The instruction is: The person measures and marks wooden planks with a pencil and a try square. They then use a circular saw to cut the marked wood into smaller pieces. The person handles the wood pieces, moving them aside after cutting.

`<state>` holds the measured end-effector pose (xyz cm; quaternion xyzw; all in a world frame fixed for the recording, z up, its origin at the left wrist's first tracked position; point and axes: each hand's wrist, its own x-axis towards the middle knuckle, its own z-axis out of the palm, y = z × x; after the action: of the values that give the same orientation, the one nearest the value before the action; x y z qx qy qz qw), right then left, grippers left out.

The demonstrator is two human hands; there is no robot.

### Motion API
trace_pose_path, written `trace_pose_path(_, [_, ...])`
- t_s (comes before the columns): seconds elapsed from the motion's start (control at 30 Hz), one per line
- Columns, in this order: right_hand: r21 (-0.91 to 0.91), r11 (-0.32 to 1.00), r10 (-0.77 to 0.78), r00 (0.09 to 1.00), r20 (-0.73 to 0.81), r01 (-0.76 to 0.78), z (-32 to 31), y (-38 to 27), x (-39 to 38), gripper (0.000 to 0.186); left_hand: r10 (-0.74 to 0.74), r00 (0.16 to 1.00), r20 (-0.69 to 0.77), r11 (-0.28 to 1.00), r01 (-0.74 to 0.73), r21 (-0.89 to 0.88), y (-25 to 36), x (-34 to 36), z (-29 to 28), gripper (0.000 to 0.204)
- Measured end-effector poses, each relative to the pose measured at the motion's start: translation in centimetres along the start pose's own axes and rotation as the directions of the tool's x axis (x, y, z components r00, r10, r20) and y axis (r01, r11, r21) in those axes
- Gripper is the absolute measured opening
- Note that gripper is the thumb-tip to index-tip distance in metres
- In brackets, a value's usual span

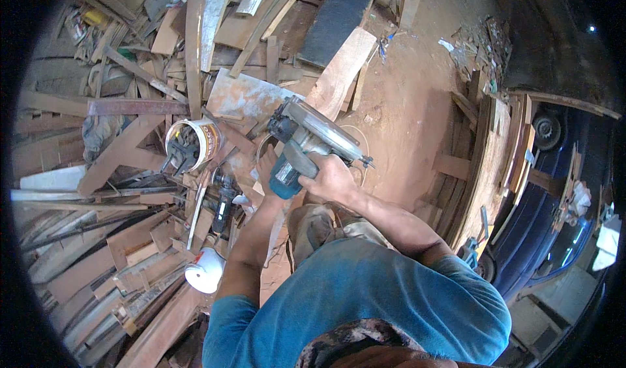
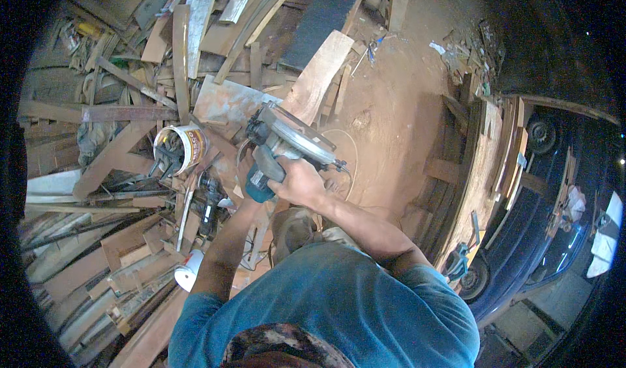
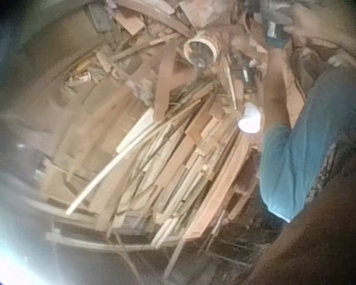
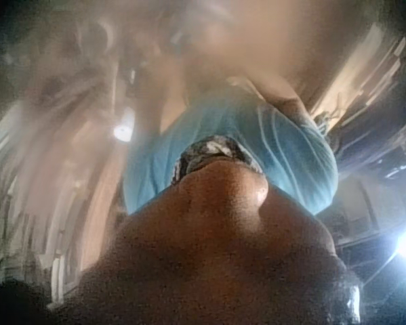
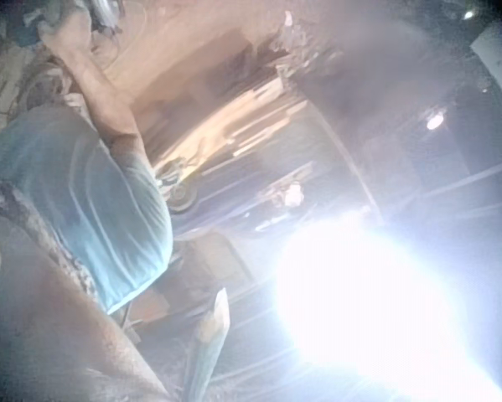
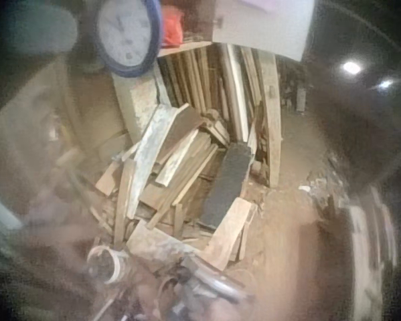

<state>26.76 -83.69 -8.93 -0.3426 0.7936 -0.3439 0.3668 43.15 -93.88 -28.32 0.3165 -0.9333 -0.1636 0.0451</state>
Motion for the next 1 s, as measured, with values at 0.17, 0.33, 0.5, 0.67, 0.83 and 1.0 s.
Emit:
trace_pose_path(0.17, [0.009,0.999,-0.031,0.999,-0.03,0.031,0.5,0.0,0.5,0.039,0.044,0.998,0.042,0.999,-0.044,-0.002,-0.2,-0.4,0.8,0.081])
trace_pose_path(0.33, [-0.035,0.999,0.016,1.0,0.004,-0.016,0.7,-0.8,1.6,0.041,0.074,0.993,0.096,0.997,-0.074,-0.004,-0.9,-1.1,1.9,0.073])
trace_pose_path(0.5, [-0.06,0.997,-0.038,0.999,0.02,0.039,1.0,-1.3,2.8,0.041,0.081,0.986,0.147,0.997,-0.08,-0.011,-1.7,-2.3,3.2,0.065])
trace_pose_path(0.67, [-0.063,0.995,-0.074,0.997,0.036,0.077,1.3,-1.9,4.7,0.043,0.098,0.97,0.221,0.995,-0.092,-0.039,-2.5,-3.2,5.1,0.058])
trace_pose_path(0.83, [-0.077,0.994,-0.075,0.996,0.054,0.079,1.6,-2.4,5.6,0.043,0.047,0.96,0.278,0.913,0.072,-0.402,-3.7,-4.3,7.3,0.055])
trace_pose_path(1.0, [0.018,0.986,-0.165,0.98,0.107,0.164,1.7,-1.0,6.4,0.044,-0.022,0.965,0.26,0.626,0.216,-0.749,-3.9,-3.1,7.3,0.059])
